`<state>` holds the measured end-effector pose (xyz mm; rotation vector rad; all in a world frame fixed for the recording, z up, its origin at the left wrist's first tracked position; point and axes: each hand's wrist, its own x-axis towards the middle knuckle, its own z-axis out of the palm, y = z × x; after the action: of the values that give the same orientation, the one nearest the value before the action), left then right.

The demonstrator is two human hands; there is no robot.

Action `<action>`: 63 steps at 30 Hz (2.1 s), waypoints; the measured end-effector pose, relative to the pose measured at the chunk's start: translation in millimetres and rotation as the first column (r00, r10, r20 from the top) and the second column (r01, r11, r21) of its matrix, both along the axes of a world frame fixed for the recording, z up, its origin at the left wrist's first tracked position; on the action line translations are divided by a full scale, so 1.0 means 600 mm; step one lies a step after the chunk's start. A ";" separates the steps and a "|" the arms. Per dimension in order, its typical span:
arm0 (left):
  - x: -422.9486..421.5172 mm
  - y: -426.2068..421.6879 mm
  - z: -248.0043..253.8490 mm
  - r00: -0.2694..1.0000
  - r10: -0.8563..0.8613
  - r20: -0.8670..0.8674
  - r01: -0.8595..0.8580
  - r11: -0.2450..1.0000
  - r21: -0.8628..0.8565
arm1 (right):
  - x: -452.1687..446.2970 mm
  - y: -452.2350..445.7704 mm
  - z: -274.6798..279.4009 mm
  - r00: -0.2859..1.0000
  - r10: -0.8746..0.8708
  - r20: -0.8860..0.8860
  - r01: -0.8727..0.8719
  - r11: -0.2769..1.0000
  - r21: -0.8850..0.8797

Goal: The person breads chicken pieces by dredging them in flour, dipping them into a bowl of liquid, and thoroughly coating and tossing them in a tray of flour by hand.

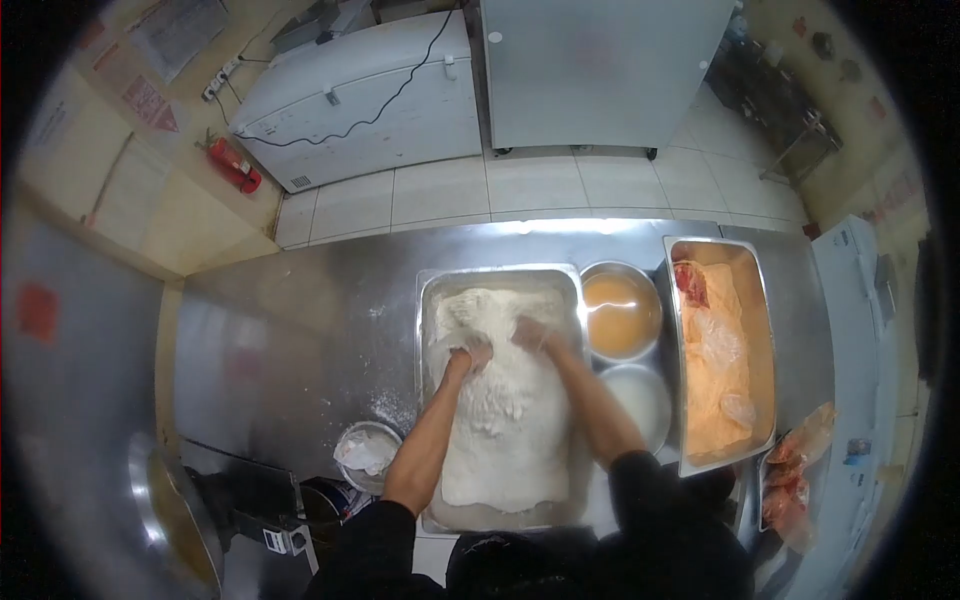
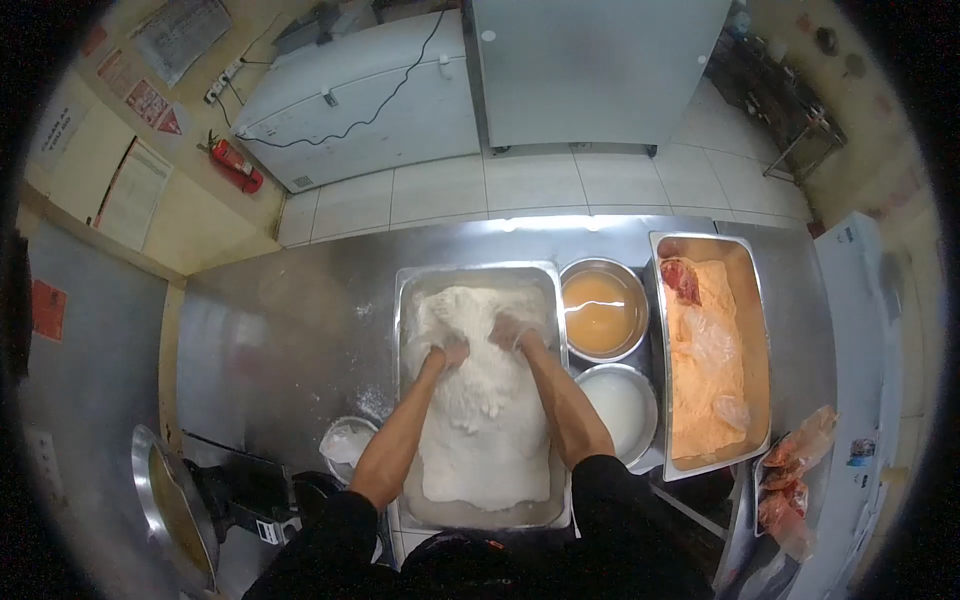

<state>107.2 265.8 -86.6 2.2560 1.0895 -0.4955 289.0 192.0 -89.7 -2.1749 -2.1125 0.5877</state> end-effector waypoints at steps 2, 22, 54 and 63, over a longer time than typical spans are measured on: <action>-0.002 0.001 -0.007 0.997 -0.074 -0.027 0.072 0.996 -0.059 | 0.014 0.003 0.019 0.997 0.077 -0.001 -0.077 0.992 -0.103; -0.137 -0.157 -0.080 0.999 -0.036 -0.005 0.036 0.999 0.040 | -0.035 -0.209 -0.235 0.670 -0.435 -0.601 0.378 0.897 -0.229; -0.216 -0.268 -0.045 0.885 0.441 0.148 -0.371 0.862 -0.346 | -0.060 -0.331 0.035 0.715 -0.223 -0.663 0.235 0.969 -0.073; -0.199 -0.496 0.005 0.826 0.558 0.083 -0.506 0.799 -0.325 | -0.209 -0.529 -0.208 0.829 -0.558 -0.038 0.533 0.808 -0.250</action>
<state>-12.2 -32.1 -83.9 1.6002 1.3906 -0.1931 163.8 -125.2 -214.3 -2.6328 -1.3001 0.8906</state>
